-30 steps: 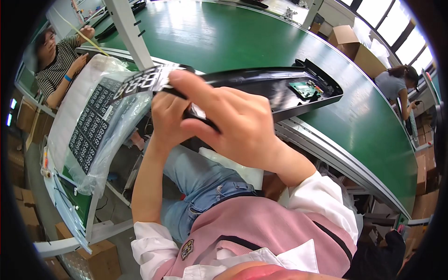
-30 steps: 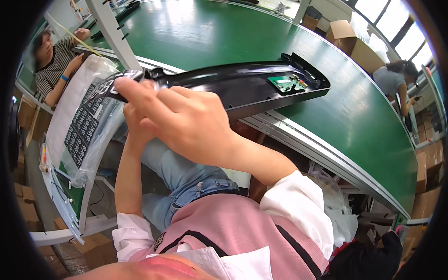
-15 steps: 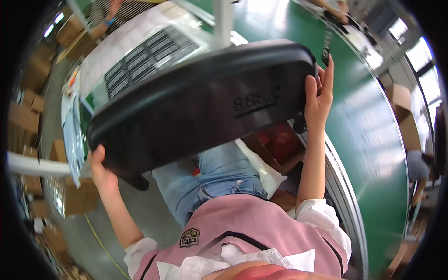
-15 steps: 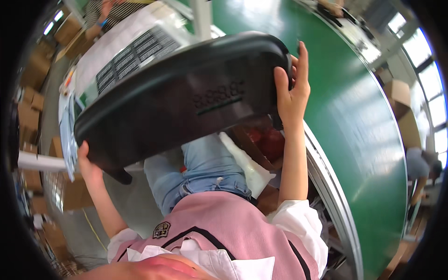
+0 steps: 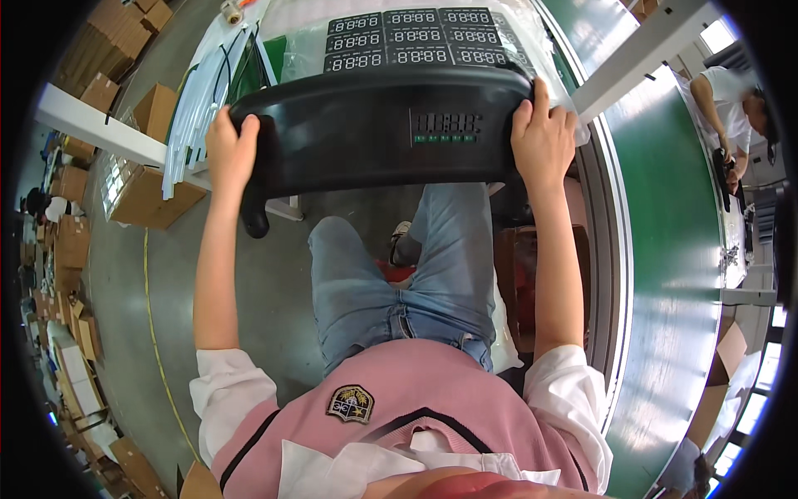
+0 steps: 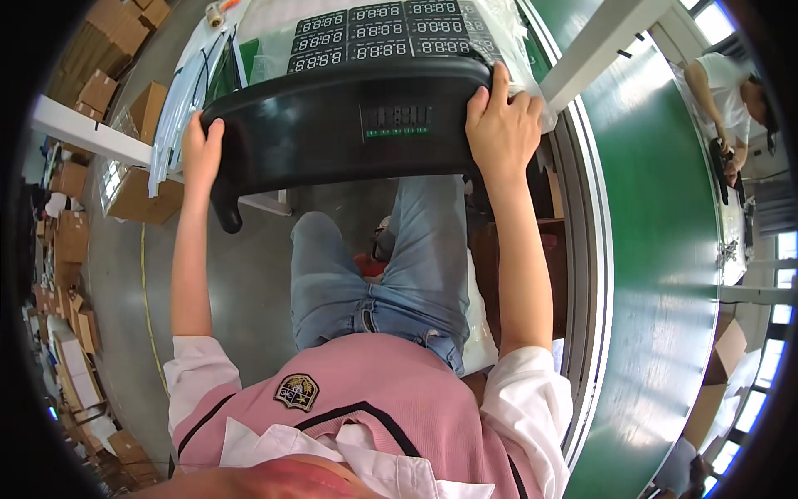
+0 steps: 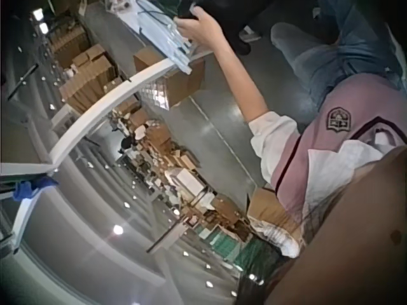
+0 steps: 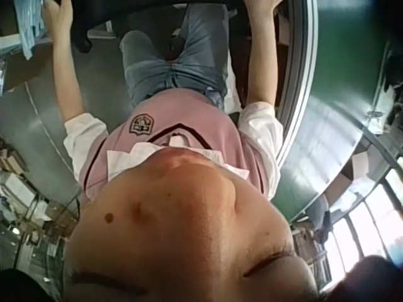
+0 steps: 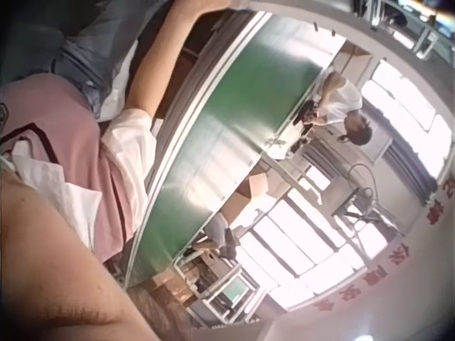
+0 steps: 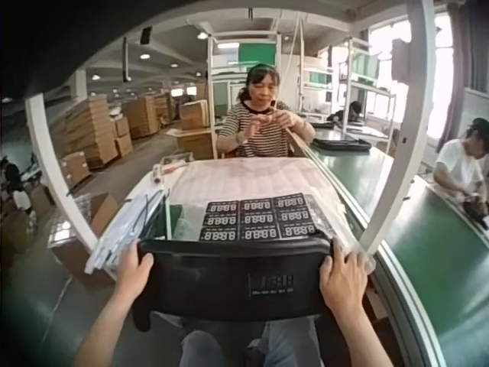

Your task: Assembling digital display panels onto plastic housings on an assembly line.

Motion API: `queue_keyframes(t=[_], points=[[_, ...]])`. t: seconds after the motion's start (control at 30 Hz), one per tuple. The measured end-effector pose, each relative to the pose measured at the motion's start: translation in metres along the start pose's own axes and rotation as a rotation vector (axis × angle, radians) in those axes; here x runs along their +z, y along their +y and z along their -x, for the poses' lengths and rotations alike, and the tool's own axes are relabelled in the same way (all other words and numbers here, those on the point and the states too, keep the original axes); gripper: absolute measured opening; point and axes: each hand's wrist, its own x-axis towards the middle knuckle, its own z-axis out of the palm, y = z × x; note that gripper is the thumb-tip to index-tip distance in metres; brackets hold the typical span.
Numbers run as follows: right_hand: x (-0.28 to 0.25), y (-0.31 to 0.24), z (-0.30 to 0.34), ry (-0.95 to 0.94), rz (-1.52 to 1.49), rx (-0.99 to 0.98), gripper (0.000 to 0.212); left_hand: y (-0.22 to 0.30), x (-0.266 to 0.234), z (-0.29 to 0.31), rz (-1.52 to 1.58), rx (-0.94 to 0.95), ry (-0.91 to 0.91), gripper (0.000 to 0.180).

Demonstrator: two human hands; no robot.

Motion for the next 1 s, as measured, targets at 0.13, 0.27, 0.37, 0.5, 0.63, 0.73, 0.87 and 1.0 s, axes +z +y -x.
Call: queue_keyframes(t=[0.13,0.27,0.37,0.5,0.63,0.73,0.87,1.0], points=[[0.01,-0.006,0.007,0.016,-0.051,0.054,0.046,0.101,0.029,0.009,-0.168,0.528,0.092,0.046],[0.002,-0.012,0.0,-0.081,-0.023,0.141,0.048,0.178,0.068,0.005,-0.088,0.763,-0.056,0.049],[-0.004,-0.015,-0.011,-0.177,-0.036,0.176,0.048,0.19,0.074,-0.012,-0.136,0.694,-0.269,0.054],[0.006,-0.012,-0.031,-0.079,-0.142,0.086,0.049,0.192,0.076,-0.038,-0.163,0.567,-0.384,0.061],[0.006,-0.019,-0.043,0.109,-0.341,0.068,0.051,0.194,0.07,-0.048,-0.083,0.599,-0.306,0.049],[0.004,-0.022,-0.05,0.238,-0.36,-0.05,0.048,0.201,0.062,-0.045,-0.028,0.6,-0.314,0.039],[-0.019,-0.03,-0.04,0.258,-0.454,-0.23,0.034,0.191,0.063,-0.046,0.023,0.505,-0.443,0.053],[-0.044,-0.04,-0.026,-0.085,-0.999,0.111,0.02,0.189,0.065,-0.052,0.048,0.539,-0.461,0.051]])
